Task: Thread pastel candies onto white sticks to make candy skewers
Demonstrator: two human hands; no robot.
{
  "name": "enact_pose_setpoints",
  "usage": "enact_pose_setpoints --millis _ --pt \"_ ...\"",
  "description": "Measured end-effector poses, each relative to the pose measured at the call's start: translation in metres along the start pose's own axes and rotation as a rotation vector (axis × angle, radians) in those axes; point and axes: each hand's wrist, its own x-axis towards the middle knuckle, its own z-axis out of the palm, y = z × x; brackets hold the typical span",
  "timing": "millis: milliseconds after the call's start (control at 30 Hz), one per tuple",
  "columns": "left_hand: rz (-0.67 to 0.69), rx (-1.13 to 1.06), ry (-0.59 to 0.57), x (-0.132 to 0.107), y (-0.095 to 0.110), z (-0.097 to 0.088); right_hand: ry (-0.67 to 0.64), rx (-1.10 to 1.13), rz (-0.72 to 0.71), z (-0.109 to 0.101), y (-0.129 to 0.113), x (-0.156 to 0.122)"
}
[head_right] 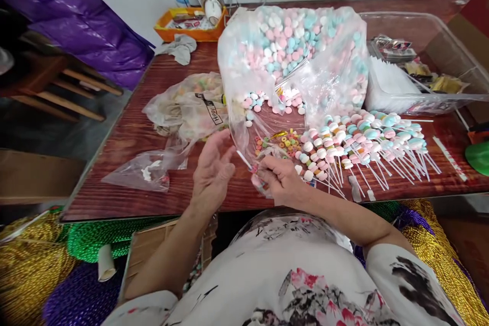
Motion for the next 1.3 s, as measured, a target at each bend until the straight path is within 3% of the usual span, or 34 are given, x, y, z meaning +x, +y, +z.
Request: enact_pose_setpoints --millis 33,100,167,233,367,433,500,600,667,733,767,833,900,967,1033,1100,1133,1200,1300 --pt "-0.073 -0.042 -0.011 -0.007 0.0 0.003 0.029 -0.025 -0.039 -0.001 0.002 0.002" --pt "-0.167 -0.12 -0.152 -0.018 0.002 0.01 0.051 -0.006 -0.065 0.0 0.006 0.004" --pt "-0.146 -0.062 -0.277 -0.025 0.004 0.012 0.047 0.097 -0.004 0.004 0.009 0.004" --pt "-0.036 0.139 -0.243 -0.028 0.005 0.009 0.055 0.282 0.12 0.011 0.013 0.001" --pt "0.315 0.621 -0.095 -0.03 0.004 0.002 0.027 0.786 0.47 0.024 0.015 -0.007" --pt "0.416 0.697 -0.082 -0.034 0.001 0.002 -0.051 0.984 0.601 0.031 0.015 -0.011" --pt "0.416 0.711 -0.085 -0.046 -0.003 0.0 -0.136 1.08 0.679 0.039 0.017 -0.015" --pt "0.289 0.719 -0.112 -0.087 -0.005 -0.018 -0.217 0.943 0.74 0.051 0.024 -0.023" --pt "0.135 0.79 -0.007 -0.124 -0.004 -0.047 -0.25 0.698 0.673 0.048 0.028 -0.03" --pt "-0.083 0.964 0.056 -0.159 -0.004 -0.083 -0.264 0.386 0.474 0.033 0.028 -0.037" --pt "-0.196 1.05 -0.011 -0.171 -0.004 -0.098 -0.263 0.215 0.343 0.021 0.027 -0.04" --pt "-0.277 1.189 -0.034 -0.179 -0.003 -0.11 -0.19 -0.063 0.118 -0.008 0.024 -0.04" --pt "-0.227 1.086 -0.092 -0.163 -0.004 -0.089 -0.148 -0.201 0.081 -0.038 0.021 -0.03" --pt "-0.035 0.813 -0.054 -0.129 -0.006 -0.041 -0.075 -0.345 0.055 -0.061 0.02 -0.011" --pt "0.115 0.607 -0.338 -0.09 -0.008 0.018 0.002 -0.564 -0.002 -0.075 0.018 0.008" --pt "0.223 0.662 -0.567 -0.058 -0.008 0.069 0.029 -0.811 -0.045 -0.082 0.014 0.02" --pt "0.26 0.711 -0.63 -0.048 -0.009 0.088 0.018 -0.924 -0.051 -0.084 0.013 0.021" --pt "0.348 0.803 -0.682 -0.04 -0.011 0.108 -0.037 -1.08 -0.038 -0.088 0.011 0.015" --pt "0.468 0.818 -0.662 -0.045 -0.022 0.109 -0.08 -1.077 0.003 -0.098 0.015 -0.01"
